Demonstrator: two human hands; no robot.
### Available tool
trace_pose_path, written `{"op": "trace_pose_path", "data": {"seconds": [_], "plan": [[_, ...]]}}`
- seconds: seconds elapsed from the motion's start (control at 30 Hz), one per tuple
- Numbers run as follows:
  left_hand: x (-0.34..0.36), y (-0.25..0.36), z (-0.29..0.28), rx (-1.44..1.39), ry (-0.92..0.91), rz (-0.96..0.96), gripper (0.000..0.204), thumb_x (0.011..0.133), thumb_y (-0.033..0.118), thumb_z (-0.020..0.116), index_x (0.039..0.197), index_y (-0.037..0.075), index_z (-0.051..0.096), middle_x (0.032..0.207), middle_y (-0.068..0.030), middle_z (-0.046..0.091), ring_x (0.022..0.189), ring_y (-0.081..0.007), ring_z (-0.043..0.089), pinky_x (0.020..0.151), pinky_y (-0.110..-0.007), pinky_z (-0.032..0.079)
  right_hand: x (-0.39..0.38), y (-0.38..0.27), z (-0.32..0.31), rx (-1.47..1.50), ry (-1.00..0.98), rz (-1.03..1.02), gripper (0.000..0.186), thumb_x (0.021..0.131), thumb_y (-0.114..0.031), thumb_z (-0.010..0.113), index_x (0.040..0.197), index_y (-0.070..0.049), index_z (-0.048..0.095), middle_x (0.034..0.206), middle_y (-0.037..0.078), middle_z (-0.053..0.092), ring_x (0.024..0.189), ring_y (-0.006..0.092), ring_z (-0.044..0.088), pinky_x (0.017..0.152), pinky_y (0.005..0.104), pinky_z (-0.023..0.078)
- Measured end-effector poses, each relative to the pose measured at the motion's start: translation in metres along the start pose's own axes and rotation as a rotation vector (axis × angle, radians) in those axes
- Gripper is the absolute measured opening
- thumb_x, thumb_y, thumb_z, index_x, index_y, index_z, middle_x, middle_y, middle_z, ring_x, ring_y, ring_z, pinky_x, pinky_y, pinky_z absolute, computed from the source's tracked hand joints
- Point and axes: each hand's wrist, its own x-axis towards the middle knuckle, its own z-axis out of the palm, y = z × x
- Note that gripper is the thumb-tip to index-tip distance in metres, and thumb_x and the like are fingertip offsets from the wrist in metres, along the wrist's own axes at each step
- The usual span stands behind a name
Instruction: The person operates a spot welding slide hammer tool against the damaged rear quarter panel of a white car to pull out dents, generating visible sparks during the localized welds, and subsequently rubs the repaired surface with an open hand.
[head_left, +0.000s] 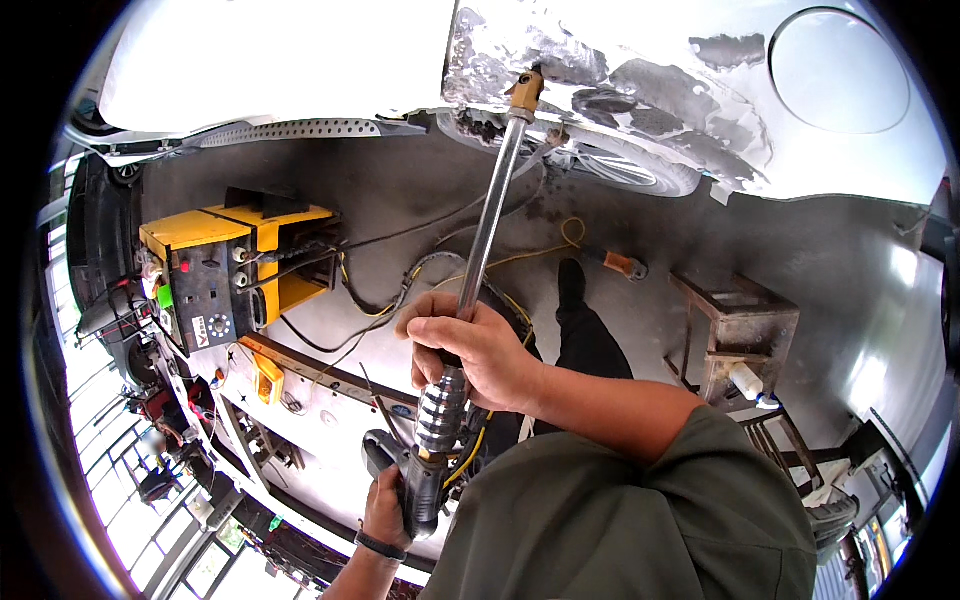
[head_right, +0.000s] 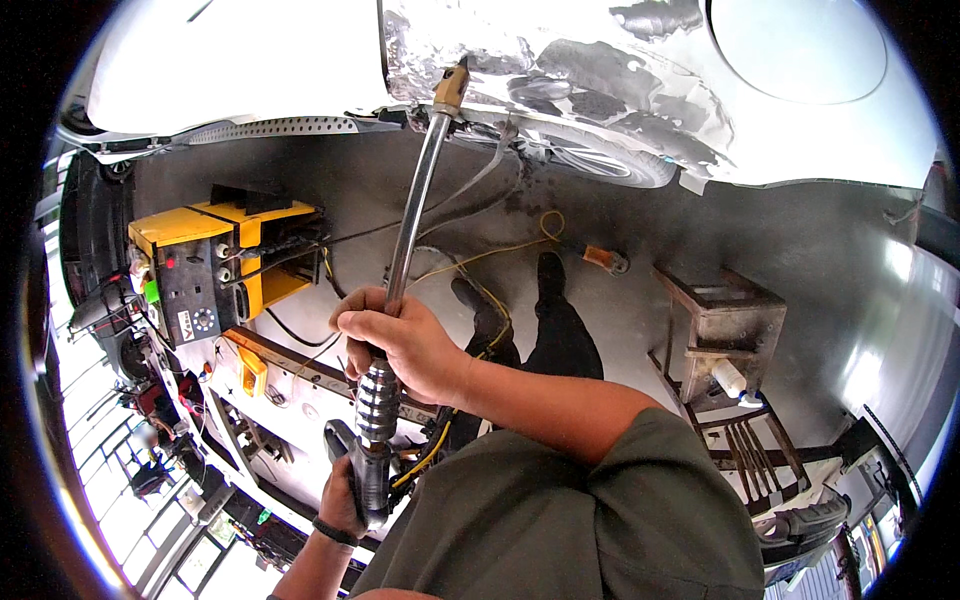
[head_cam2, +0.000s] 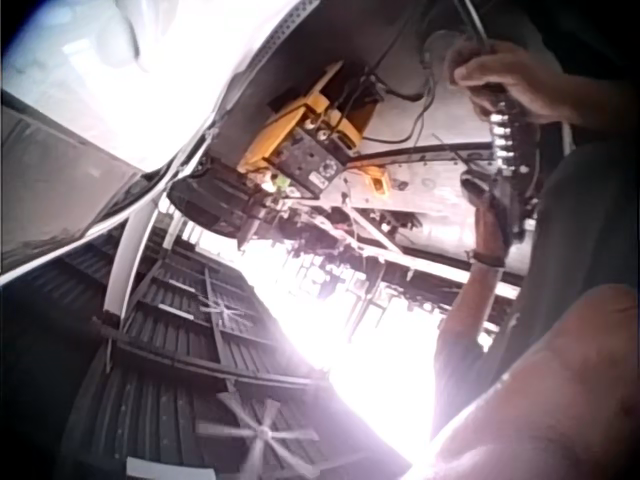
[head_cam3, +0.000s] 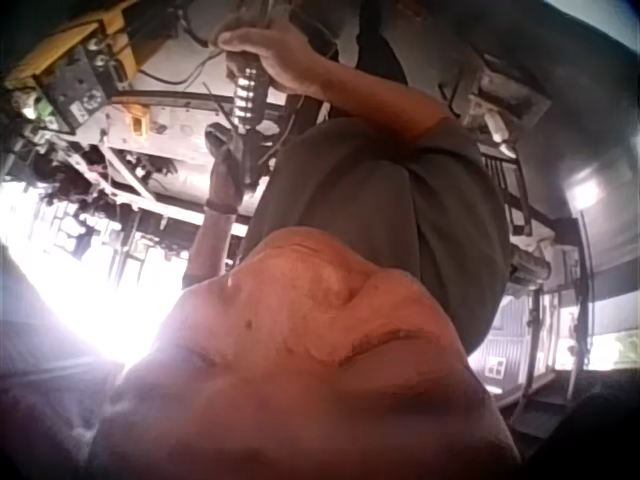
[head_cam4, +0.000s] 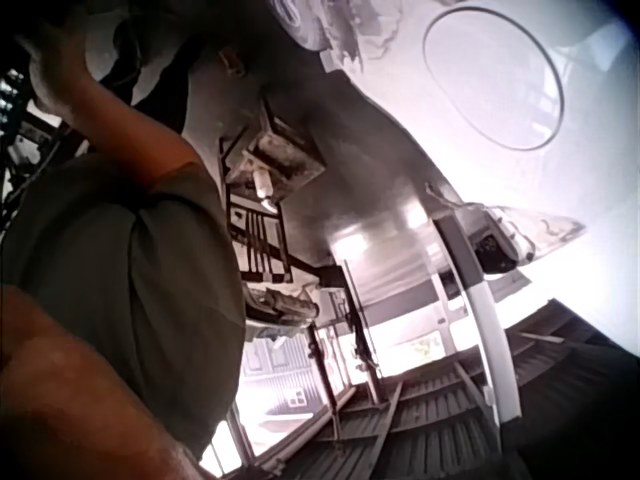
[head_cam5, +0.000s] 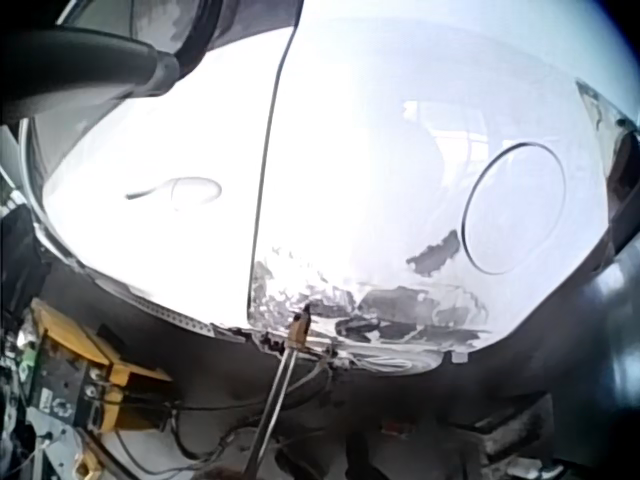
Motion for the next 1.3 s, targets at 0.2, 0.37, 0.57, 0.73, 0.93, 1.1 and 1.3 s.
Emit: {"op": "trace_pose_path", "data": {"seconds": [0.2, 0.37, 0.57, 0.73, 0.93, 1.1, 1.3], "plan": [[0.003, -0.005, -0.012, 0.104, -0.015, 0.024, 0.044, 0.103, 0.032, 0.043, 0.114, -0.005, 0.062, 0.098, -0.0151, 0.073, 0.08, -0.0245, 0.073, 0.071, -0.036, 0.061, 0.003, 0.003, -0.001, -0.027, 0.022, -0.024, 0.02, 0.097, -0.019, 0.062, 0.11, -0.003, 0.061, 0.068, 0.003, 0.059, 0.062, 0.013, 0.055, 0.069, 0.0353, 0.05], [-0.005, 0.003, 0.004, -0.124, -0.082, 0.018, 0.065, 0.099, 0.051, 0.038, 0.125, -0.003, 0.062, 0.108, -0.0167, 0.073, 0.092, -0.0275, 0.073, 0.084, -0.04, 0.06, 0.009, -0.036, 0.003, -0.191, 0.088, -0.082, 0.043, 0.098, -0.023, 0.06, 0.131, 0.004, 0.056, 0.065, 0.002, 0.051, 0.058, 0.0144, 0.055, 0.069, 0.0364, 0.057], [0.002, -0.009, -0.008, -0.036, -0.144, 0.014, 0.069, 0.099, 0.054, 0.035, 0.132, -0.002, 0.058, 0.117, -0.016, 0.071, 0.099, -0.0272, 0.073, 0.089, -0.041, 0.059, 0.029, -0.083, -0.006, -0.179, 0.103, -0.259, 0.045, 0.102, -0.028, 0.053, 0.135, 0.002, 0.051, 0.066, 0.005, 0.057, 0.06, 0.0205, 0.063, 0.06, 0.0363, 0.055], [0.011, -0.006, 0.0, -0.063, -0.147, -0.026, 0.067, 0.1, 0.052, 0.036, 0.133, -0.002, 0.058, 0.118, -0.0156, 0.071, 0.102, -0.0274, 0.072, 0.094, -0.041, 0.057, -0.004, 0.014, -0.009, -0.003, 0.067, -0.182, 0.02, 0.097, -0.018, 0.065, 0.109, -0.004, 0.058, 0.074, 0.004, 0.061, 0.068, 0.0147, 0.063, 0.069, 0.0351, 0.056], [0.021, -0.017, -0.007, -0.125, -0.027, 0.041, 0.054, 0.1, 0.047, 0.04, 0.12, 0.002, 0.063, 0.109, -0.0131, 0.072, 0.097, -0.0266, 0.072, 0.091, -0.04, 0.058, 0.001, -0.003, -0.016, -0.186, 0.065, -0.075, 0.022, 0.095, -0.016, 0.064, 0.111, -0.002, 0.057, 0.088, 0.008, 0.064, 0.079, 0.0165, 0.065, 0.081, 0.0349, 0.054], [0.022, -0.036, -0.034, 0.061, 0.378, 0.578, 0.037, 0.102, 0.042, 0.048, 0.105, 0.008, 0.063, 0.092, -0.0065, 0.067, 0.09, -0.0199, 0.063, 0.088, -0.036, 0.049, 0.008, -0.051, -0.009, -0.222, 0.169, -0.12, 0.042, 0.09, -0.016, 0.069, 0.124, 0.0, 0.048, 0.102, 0.013, 0.066, 0.098, 0.0213, 0.066, 0.093, 0.037, 0.051], [0.079, -0.05, -0.052, 0.168, 0.102, 0.562, 0.036, 0.103, 0.043, 0.05, 0.11, 0.009, 0.06, 0.093, -0.0048, 0.067, 0.076, -0.0172, 0.064, 0.067, -0.033, 0.053, -0.002, -0.033, -0.009, -0.244, 0.243, -0.212, 0.044, 0.086, -0.013, 0.07, 0.117, -0.004, 0.041, 0.095, 0.01, 0.059, 0.09, 0.0189, 0.064, 0.08, 0.0332, 0.048]]}}
